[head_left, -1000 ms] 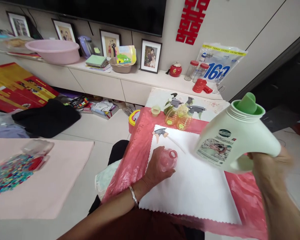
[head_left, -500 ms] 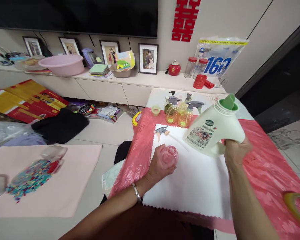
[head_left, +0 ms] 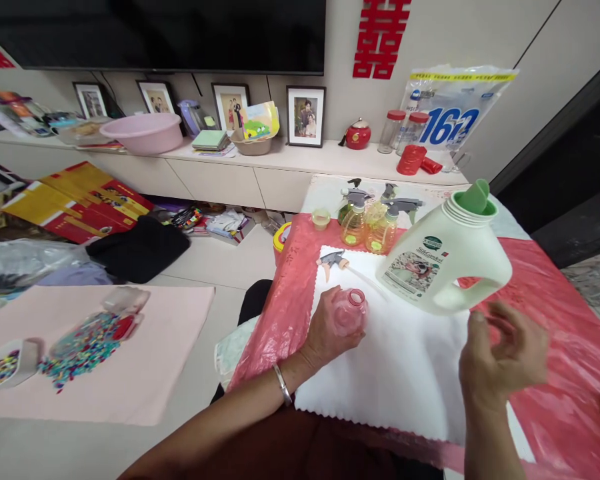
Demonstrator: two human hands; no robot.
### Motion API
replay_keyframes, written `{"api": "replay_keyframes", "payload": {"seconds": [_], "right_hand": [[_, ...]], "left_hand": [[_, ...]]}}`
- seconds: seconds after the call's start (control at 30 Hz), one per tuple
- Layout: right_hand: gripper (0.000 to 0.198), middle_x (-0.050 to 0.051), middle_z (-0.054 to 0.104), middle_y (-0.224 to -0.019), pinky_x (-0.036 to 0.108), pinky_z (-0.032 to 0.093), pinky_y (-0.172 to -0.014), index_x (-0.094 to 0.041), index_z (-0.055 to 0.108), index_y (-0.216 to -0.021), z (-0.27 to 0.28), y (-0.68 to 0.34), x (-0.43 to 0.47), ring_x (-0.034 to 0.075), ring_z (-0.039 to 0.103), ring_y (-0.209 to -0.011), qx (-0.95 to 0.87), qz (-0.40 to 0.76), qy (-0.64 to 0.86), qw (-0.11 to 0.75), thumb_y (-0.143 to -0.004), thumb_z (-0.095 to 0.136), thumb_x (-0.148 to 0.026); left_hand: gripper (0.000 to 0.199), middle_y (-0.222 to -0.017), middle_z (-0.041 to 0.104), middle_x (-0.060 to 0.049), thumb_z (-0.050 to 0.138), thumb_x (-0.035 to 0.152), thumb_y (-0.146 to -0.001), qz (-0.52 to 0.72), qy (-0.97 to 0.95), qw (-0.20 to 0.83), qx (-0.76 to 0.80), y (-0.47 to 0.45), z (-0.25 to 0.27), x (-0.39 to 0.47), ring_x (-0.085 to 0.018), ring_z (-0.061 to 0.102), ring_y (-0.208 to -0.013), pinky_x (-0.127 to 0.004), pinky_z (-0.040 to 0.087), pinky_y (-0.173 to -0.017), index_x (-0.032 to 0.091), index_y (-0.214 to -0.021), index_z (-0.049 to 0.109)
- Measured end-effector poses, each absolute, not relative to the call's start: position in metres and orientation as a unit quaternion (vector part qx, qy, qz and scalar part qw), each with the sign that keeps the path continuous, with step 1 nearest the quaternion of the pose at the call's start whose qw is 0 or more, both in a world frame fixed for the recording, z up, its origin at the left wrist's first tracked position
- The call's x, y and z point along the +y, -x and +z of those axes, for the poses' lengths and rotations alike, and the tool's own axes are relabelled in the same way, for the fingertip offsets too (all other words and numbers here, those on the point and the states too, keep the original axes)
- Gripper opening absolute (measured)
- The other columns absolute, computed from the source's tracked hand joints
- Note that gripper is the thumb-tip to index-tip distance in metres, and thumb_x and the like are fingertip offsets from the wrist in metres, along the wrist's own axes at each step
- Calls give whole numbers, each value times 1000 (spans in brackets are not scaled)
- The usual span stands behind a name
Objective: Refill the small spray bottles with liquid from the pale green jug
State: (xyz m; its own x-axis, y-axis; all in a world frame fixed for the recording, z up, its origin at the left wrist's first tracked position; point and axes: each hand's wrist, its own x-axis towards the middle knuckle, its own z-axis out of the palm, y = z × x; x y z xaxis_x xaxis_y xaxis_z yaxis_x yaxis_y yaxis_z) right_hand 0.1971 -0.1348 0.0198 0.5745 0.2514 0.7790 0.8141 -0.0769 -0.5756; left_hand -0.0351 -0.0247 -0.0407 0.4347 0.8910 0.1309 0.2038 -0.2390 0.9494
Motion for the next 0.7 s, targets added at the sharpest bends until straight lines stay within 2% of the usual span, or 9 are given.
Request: {"api": "replay_keyframes", "payload": {"seconds": [0.1, 0.2, 0.27, 0.33, 0.43, 0.57, 0.7], "right_hand": [[19, 6, 65, -102, 30, 50, -85, -15, 69, -103, 26, -168, -123, 18, 62, -91, -535, -156, 660, 504, -101, 63, -33], [25, 4, 63, -105, 26, 51, -81, -17, 67, -104, 28, -155, -92, 15, 62, -89, -629, -35, 632, 452, -106, 51, -35], [29, 4, 63, -107, 26, 52, -80, -17, 68, -103, 26, -155, -65, 15, 62, -88, -656, 8, 635, 407, -105, 48, -37], [25, 6, 63, -108, 27, 52, -83, -16, 69, -105, 22, -158, -35, 16, 62, -89, -674, 49, 652, 344, -102, 51, -33], [17, 8, 62, -108, 31, 50, -93, -13, 68, -113, 16, -158, 7, 18, 61, -97, -682, 96, 688, 231, -100, 60, -21], [16, 7, 60, -105, 38, 53, -96, -9, 65, -108, 8, -144, 45, 19, 60, -101, -667, 127, 727, 101, -103, 68, -24], [18, 7, 59, -108, 37, 55, -94, -8, 64, -108, 0, -129, 59, 19, 60, -100, -636, 134, 758, 61, -103, 70, -25]], "left_hand": [[99, -140, 53, -15, 89, 31, -57, 352, -689, 492, 398, 35, -38, -25, -37, 55, -131, -55, 46, -112, 23, -141, 37], [101, -140, 53, -15, 90, 33, -55, 350, -682, 501, 401, 35, -37, -25, -38, 55, -132, -56, 43, -115, 25, -141, 37], [102, -140, 54, -15, 90, 35, -55, 348, -683, 503, 400, 35, -38, -25, -38, 55, -131, -56, 43, -114, 23, -142, 37], [102, -140, 54, -17, 89, 36, -55, 344, -684, 504, 400, 35, -38, -25, -39, 55, -131, -56, 44, -114, 20, -142, 38], [101, -140, 55, -16, 87, 32, -54, 344, -680, 504, 407, 34, -38, -24, -39, 55, -131, -56, 43, -115, 20, -142, 39], [99, -137, 58, -15, 85, 29, -51, 345, -669, 509, 417, 32, -37, -25, -40, 57, -128, -55, 45, -114, 20, -140, 42], [98, -137, 58, -14, 82, 23, -50, 348, -663, 516, 416, 30, -38, -25, -39, 56, -128, -51, 43, -114, 21, -139, 39]]}}
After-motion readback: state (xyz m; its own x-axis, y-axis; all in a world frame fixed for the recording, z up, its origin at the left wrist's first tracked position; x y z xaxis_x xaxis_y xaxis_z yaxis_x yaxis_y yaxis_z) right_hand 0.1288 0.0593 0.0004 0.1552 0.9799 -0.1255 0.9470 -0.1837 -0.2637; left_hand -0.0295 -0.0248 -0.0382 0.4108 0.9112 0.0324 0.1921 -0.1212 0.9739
